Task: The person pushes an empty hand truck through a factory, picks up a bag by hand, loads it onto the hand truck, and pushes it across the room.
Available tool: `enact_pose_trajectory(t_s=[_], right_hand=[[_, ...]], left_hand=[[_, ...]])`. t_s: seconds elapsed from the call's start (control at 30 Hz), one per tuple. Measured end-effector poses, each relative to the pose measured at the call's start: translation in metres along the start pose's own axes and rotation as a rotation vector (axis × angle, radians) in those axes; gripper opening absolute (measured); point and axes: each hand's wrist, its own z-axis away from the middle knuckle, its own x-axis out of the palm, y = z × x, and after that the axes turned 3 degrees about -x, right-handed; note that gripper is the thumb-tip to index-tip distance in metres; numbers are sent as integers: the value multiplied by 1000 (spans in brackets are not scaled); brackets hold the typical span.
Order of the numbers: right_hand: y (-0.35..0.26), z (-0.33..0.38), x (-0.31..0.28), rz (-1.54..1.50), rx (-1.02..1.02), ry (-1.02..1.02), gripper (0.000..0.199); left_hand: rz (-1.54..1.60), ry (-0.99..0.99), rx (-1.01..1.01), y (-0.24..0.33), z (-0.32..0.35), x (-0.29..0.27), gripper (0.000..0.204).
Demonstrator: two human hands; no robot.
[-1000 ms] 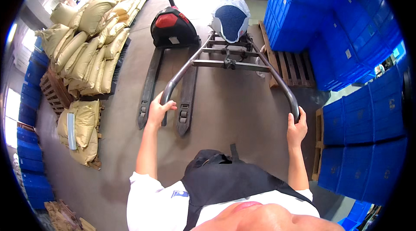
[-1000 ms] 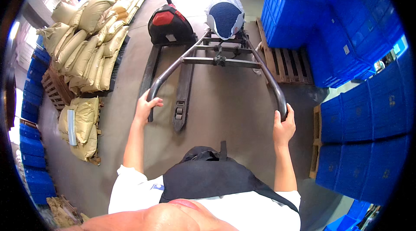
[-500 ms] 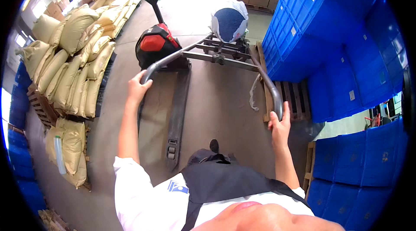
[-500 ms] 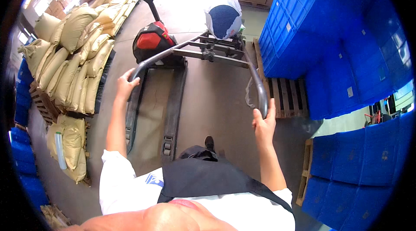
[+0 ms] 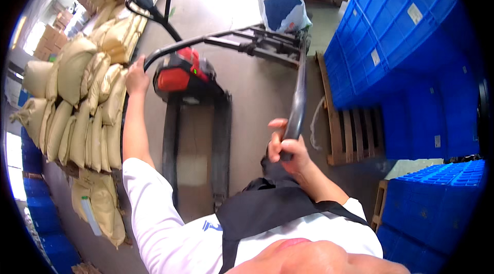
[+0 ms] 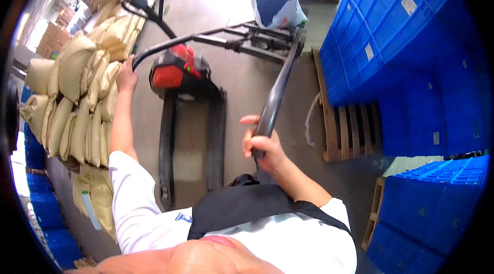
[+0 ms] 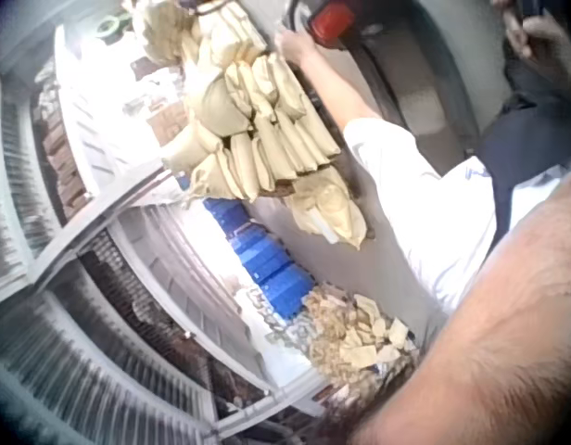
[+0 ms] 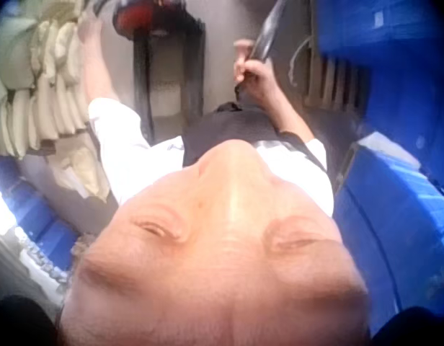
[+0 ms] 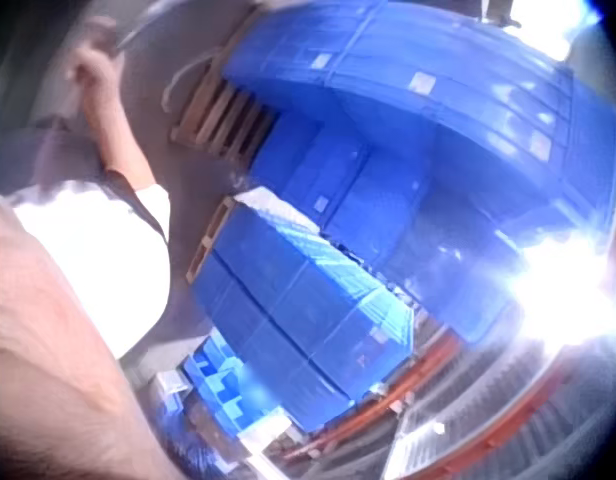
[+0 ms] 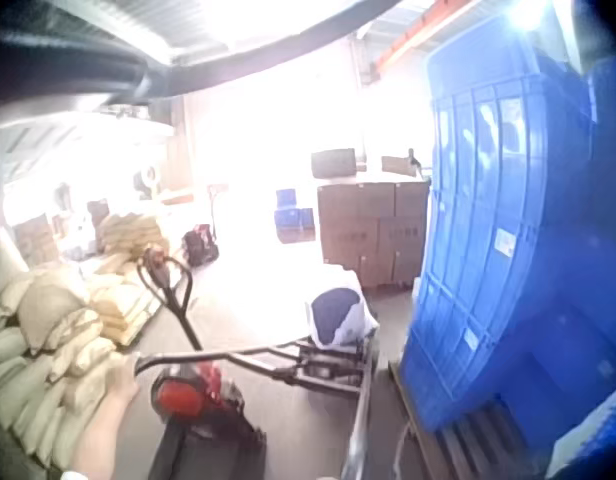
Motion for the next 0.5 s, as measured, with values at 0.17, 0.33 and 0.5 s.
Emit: enact_pose_trajectory(t_s=[0.17,0.33,0.5], right_hand=[[-1,-93,22,-92,156,-76,28],[-27,-177,12,-113,162,-140,30],[-59,-261,-3,-185,55,-128,26]], left_hand=[[-213,68,40,-27,-107,41,59],[-316,205,116,9,-200,65,64],[-147,286,160,68,-296,80,64]])
